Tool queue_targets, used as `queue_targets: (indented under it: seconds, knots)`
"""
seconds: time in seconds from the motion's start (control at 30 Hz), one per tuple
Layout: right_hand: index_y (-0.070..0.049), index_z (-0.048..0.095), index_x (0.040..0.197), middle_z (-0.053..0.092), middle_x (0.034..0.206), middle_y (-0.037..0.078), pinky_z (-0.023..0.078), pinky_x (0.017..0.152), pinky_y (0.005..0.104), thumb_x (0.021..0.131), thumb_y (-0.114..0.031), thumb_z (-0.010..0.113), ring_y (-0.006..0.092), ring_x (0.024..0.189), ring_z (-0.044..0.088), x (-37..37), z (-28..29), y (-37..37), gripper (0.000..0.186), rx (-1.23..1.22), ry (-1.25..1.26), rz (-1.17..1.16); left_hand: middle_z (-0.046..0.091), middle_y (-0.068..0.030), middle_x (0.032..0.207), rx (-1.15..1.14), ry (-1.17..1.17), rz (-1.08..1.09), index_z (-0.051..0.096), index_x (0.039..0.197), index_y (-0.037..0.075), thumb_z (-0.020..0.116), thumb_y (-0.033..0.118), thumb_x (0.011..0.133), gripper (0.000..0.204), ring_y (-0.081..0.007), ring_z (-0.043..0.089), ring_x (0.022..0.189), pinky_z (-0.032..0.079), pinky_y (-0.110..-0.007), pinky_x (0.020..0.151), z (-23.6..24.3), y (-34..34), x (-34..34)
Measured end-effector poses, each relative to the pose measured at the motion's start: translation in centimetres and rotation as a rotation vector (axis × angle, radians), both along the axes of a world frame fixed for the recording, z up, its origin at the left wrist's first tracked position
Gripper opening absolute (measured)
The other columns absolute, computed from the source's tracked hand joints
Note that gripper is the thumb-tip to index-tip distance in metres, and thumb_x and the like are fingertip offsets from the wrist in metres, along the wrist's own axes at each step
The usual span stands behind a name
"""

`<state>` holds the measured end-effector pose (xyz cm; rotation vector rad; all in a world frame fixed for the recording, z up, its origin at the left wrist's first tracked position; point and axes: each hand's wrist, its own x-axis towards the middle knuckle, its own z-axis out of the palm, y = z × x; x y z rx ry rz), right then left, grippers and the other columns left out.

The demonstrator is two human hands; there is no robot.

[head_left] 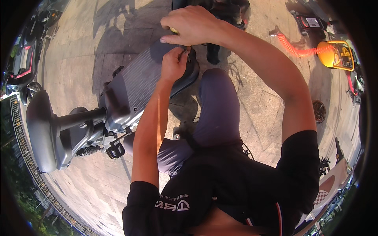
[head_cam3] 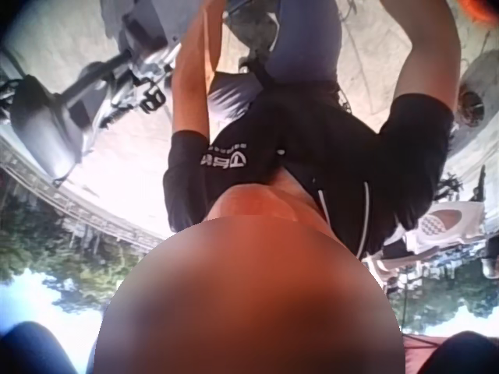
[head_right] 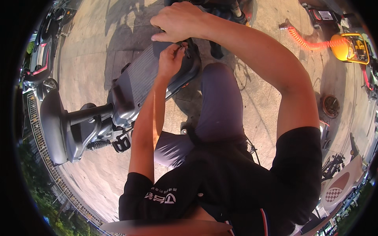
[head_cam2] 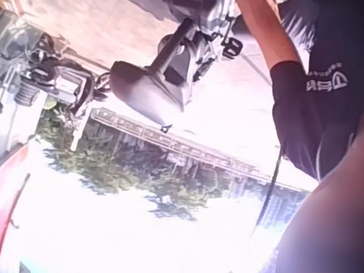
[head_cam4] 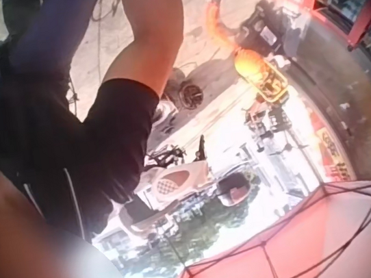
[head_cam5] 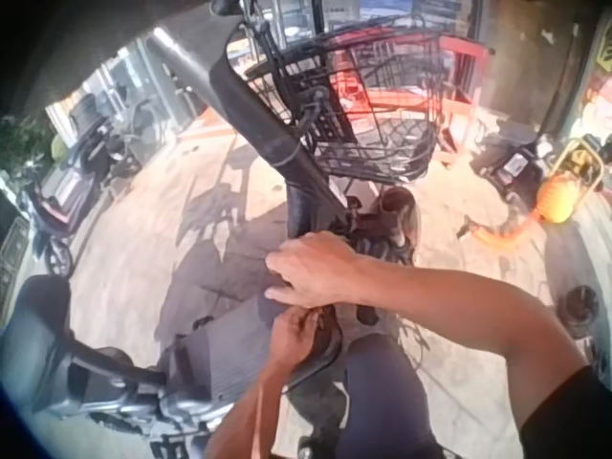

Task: The person removes the seat of an electric scooter using a screwdriver, then disconnects the battery terminals. The scooter remains partially disassembled with the battery exposed.

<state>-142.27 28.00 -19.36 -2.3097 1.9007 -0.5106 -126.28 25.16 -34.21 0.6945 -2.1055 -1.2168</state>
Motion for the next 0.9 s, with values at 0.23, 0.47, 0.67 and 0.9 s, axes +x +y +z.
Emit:
queue_targets:
  seconds: [0.23,0.47,0.67,0.9]
  knots:
    - [-0.008,0.065,0.089,0.065,0.082,0.008,0.050,0.064,0.0451,0.086,-0.043,0.069,0.0311,0.081,0.066,0.4,-0.8,-0.1,0.035,-0.053,-0.047,-0.002,0.069,-0.0112,0.074,-0.050,-0.127,0.041,0.067,0.092,-0.002,0.072,0.013,0.087,0.017,-0.0173,0.065,0.063,0.049,-0.031,0.062,1.4,0.5,-0.3]
    - [-0.009,0.066,0.088,0.065,0.082,0.008,0.051,0.065,0.0446,0.086,-0.040,0.069,0.0311,0.081,0.066,0.3,-0.9,-0.2,0.031,-0.085,-0.082,-0.033,0.069,-0.0108,0.074,-0.223,-0.105,0.034,0.066,0.090,-0.002,0.073,0.013,0.086,0.017,-0.0176,0.064,0.061,0.048,-0.032,0.059,1.5,0.2,-0.6]
    - [-0.009,0.067,0.091,0.066,0.083,0.009,0.052,0.066,0.0443,0.086,-0.041,0.070,0.0314,0.081,0.067,0.8,-0.2,0.3,0.033,-0.153,-0.061,-0.016,0.068,-0.0110,0.072,-0.063,-0.062,-0.022,0.069,0.091,-0.002,0.073,0.013,0.087,0.016,-0.0173,0.066,0.064,0.049,-0.031,0.059,1.0,0.0,-0.3]
    - [-0.010,0.064,0.102,0.069,0.090,0.010,0.053,0.069,0.0444,0.085,-0.038,0.070,0.0321,0.082,0.069,0.8,0.6,0.3,0.033,0.132,-0.064,-0.149,0.066,-0.0119,0.071,-0.097,-0.121,0.033,0.068,0.088,-0.001,0.073,0.015,0.087,0.017,-0.0234,0.065,0.065,0.050,-0.034,0.061,-0.1,-0.2,-0.1]
